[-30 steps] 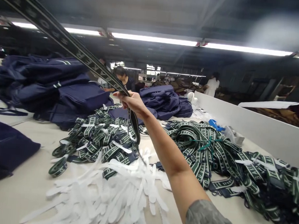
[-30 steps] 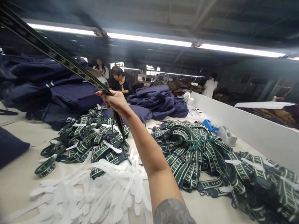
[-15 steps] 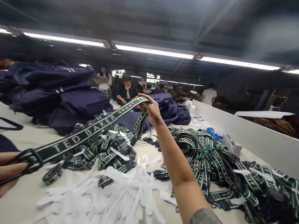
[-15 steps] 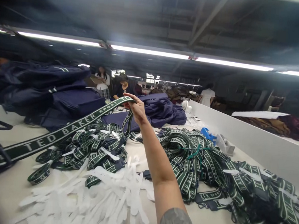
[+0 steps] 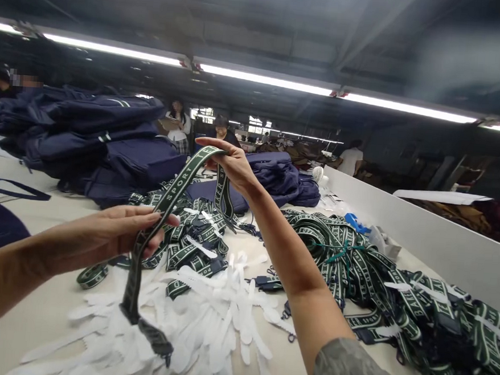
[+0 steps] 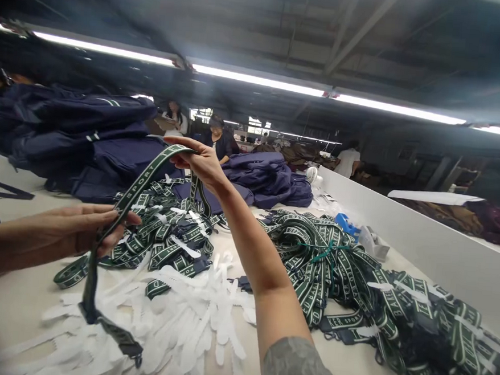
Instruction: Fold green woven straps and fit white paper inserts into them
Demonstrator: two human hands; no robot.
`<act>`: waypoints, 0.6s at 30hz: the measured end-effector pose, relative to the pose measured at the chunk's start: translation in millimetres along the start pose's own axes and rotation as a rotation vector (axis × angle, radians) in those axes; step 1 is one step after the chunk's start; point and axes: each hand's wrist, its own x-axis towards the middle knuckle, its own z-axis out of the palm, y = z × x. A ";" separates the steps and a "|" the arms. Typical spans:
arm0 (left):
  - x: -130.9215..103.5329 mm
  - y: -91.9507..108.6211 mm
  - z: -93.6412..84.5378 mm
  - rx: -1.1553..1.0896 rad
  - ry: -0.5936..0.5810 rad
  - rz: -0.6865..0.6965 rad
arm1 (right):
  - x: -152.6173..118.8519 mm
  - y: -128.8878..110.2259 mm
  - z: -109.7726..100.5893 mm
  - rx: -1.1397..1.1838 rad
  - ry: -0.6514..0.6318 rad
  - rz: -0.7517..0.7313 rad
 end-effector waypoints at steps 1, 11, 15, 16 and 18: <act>2.8 6.8 0.7 -0.001 -0.002 0.036 | 1.5 0.2 1.9 -0.014 -0.002 -0.002; -1.6 77.5 20.9 0.019 0.103 0.366 | 4.0 19.9 -7.3 -0.020 0.184 0.001; -3.9 92.9 31.1 0.022 0.156 0.404 | -6.4 31.4 -1.2 0.002 0.175 0.061; -4.1 95.8 32.1 0.013 0.175 0.412 | -10.2 34.8 1.4 -0.001 0.165 0.073; -3.9 101.6 32.7 -0.034 0.235 0.444 | -18.3 42.8 8.7 -0.015 0.133 0.096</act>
